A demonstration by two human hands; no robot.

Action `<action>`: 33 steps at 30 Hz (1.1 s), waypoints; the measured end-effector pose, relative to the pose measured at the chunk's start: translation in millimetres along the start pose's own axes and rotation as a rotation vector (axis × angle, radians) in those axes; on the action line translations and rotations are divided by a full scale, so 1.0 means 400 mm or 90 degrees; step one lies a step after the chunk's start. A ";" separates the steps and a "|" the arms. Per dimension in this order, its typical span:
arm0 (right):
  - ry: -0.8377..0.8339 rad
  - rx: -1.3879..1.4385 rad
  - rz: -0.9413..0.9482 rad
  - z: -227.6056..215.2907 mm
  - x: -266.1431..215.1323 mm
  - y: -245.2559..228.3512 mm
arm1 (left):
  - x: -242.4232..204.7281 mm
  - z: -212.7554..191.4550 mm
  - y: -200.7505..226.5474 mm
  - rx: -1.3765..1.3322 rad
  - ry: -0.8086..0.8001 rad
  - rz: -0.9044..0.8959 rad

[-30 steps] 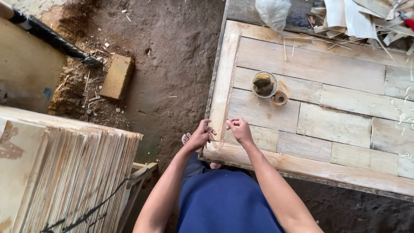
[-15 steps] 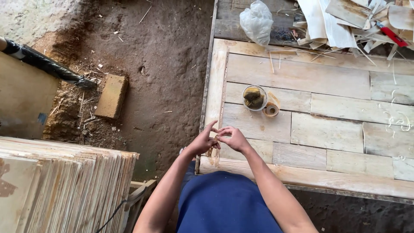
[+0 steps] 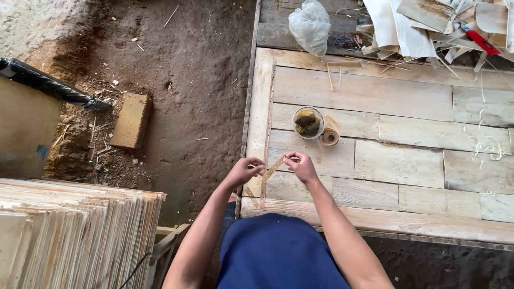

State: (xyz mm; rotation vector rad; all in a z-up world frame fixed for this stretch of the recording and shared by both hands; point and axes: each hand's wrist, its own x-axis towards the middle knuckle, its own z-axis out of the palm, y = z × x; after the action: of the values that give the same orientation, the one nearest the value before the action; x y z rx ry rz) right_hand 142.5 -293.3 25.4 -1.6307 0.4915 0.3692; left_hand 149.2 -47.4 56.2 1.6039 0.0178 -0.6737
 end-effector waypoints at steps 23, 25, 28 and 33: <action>-0.071 -0.170 -0.088 0.014 -0.089 -0.133 | 0.039 0.018 0.023 0.189 -0.031 -0.039; -0.147 -0.184 -0.099 0.021 -0.104 -0.151 | 0.035 0.023 0.023 0.215 -0.054 -0.027; -0.201 -0.220 -0.167 0.028 -0.086 -0.129 | 0.033 0.025 0.026 0.208 -0.073 -0.015; -0.199 -0.262 -0.172 0.027 -0.064 -0.093 | 0.043 0.022 -0.009 0.184 -0.080 -0.035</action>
State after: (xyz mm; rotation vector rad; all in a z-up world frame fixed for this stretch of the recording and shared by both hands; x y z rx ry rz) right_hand 140.5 -276.9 68.7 -1.9609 -0.0493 0.5356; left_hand 158.3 -61.2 45.5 1.8392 -0.1328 -0.8480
